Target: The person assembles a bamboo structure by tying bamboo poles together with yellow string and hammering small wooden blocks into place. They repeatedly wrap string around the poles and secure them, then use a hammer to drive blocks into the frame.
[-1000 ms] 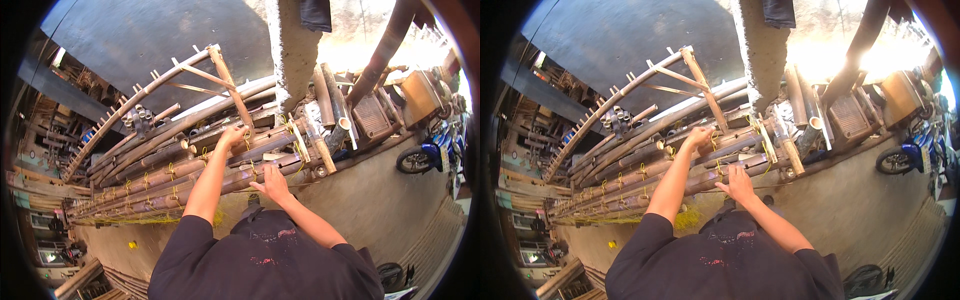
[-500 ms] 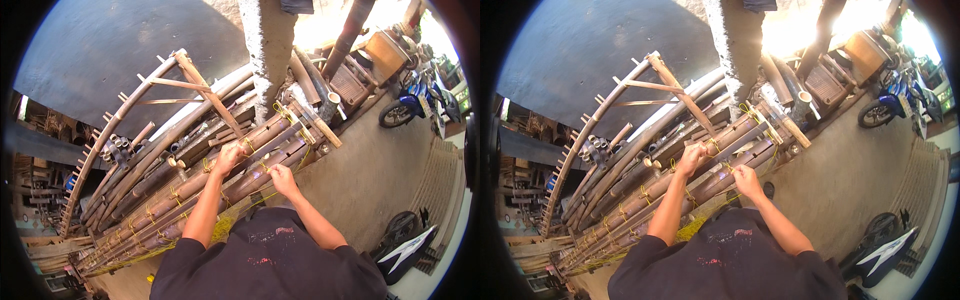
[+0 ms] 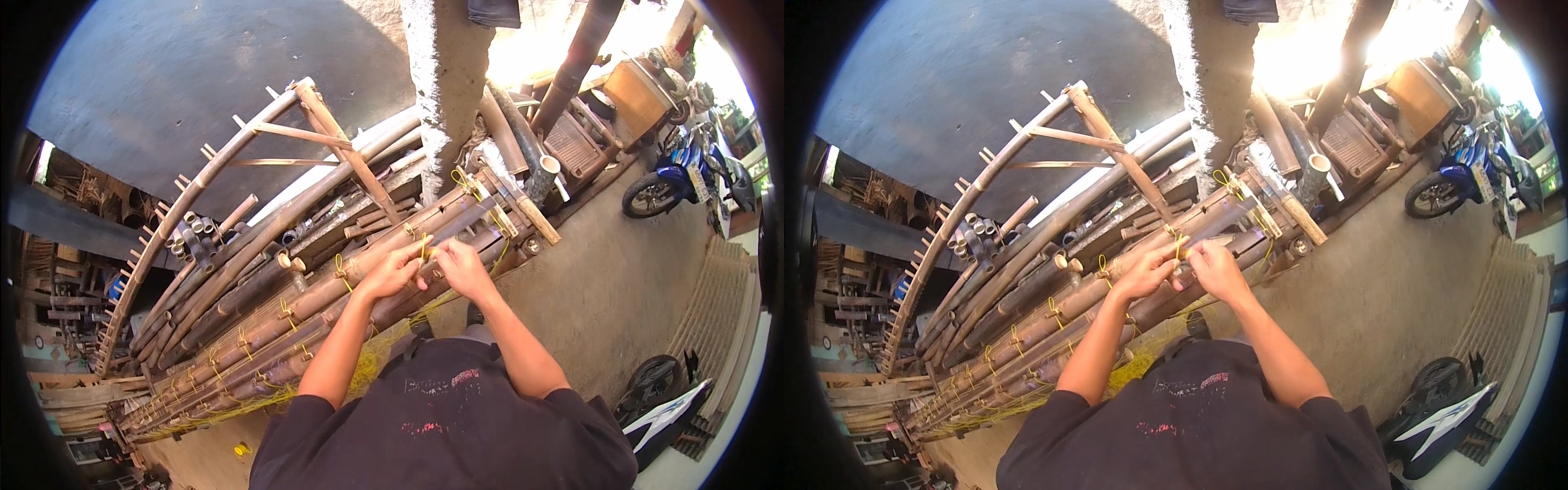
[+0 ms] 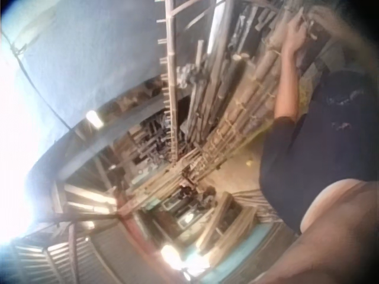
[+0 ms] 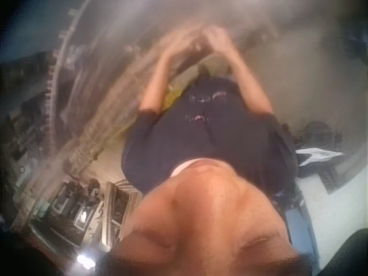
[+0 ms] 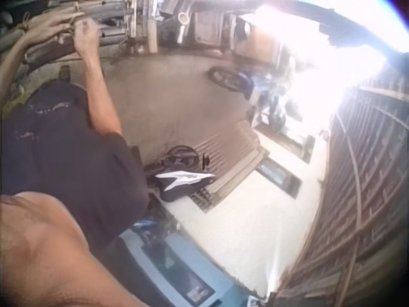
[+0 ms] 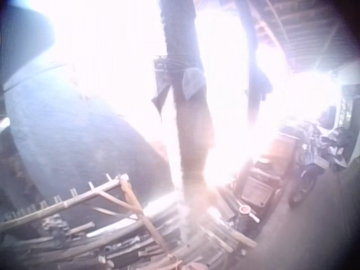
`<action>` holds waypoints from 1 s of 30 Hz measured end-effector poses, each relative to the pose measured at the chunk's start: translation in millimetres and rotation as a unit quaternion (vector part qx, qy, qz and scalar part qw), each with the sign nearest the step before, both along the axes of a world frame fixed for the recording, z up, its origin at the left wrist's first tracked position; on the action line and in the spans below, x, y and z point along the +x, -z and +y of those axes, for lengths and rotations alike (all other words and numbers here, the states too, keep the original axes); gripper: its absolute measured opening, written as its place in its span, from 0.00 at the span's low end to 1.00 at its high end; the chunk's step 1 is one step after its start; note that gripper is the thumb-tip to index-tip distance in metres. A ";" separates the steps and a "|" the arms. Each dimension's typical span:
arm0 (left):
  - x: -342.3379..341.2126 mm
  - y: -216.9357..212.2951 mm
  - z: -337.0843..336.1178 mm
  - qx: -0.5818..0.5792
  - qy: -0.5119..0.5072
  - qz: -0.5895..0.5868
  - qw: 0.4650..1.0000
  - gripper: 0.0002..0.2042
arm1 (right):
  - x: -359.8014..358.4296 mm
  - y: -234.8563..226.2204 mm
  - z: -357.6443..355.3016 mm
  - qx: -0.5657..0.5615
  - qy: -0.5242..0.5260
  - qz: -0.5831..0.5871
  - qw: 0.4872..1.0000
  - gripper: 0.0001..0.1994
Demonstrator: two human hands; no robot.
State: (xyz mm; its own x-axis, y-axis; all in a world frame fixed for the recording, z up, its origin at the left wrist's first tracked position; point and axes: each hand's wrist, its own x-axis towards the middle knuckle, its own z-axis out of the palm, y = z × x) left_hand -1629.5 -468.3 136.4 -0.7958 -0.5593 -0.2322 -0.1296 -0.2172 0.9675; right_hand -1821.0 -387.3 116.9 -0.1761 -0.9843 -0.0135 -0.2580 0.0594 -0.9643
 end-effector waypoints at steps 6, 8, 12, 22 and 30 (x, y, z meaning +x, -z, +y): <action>-23.5 -33.8 -3.5 -0.421 -0.074 -0.184 0.885 0.10 | -22.2 -22.0 -25.0 -0.144 -0.064 0.234 0.959 0.19; -24.1 -61.5 4.6 -0.401 -0.149 -0.133 0.894 0.09 | -29.0 -58.2 -27.4 -0.157 -0.185 0.147 0.959 0.20; -31.7 -79.1 29.7 -0.275 -0.259 -0.041 0.925 0.13 | -40.1 -73.0 -36.3 0.011 -0.280 -0.327 0.902 0.13; -55.3 -194.8 86.6 0.021 -0.037 0.412 0.910 0.50 | -60.1 -171.8 1.3 0.109 -0.329 -0.469 0.812 0.22; -45.2 -174.2 71.1 -0.313 0.177 -0.196 0.912 0.23 | -157.3 -265.3 54.0 -0.175 -0.181 -0.700 0.668 0.15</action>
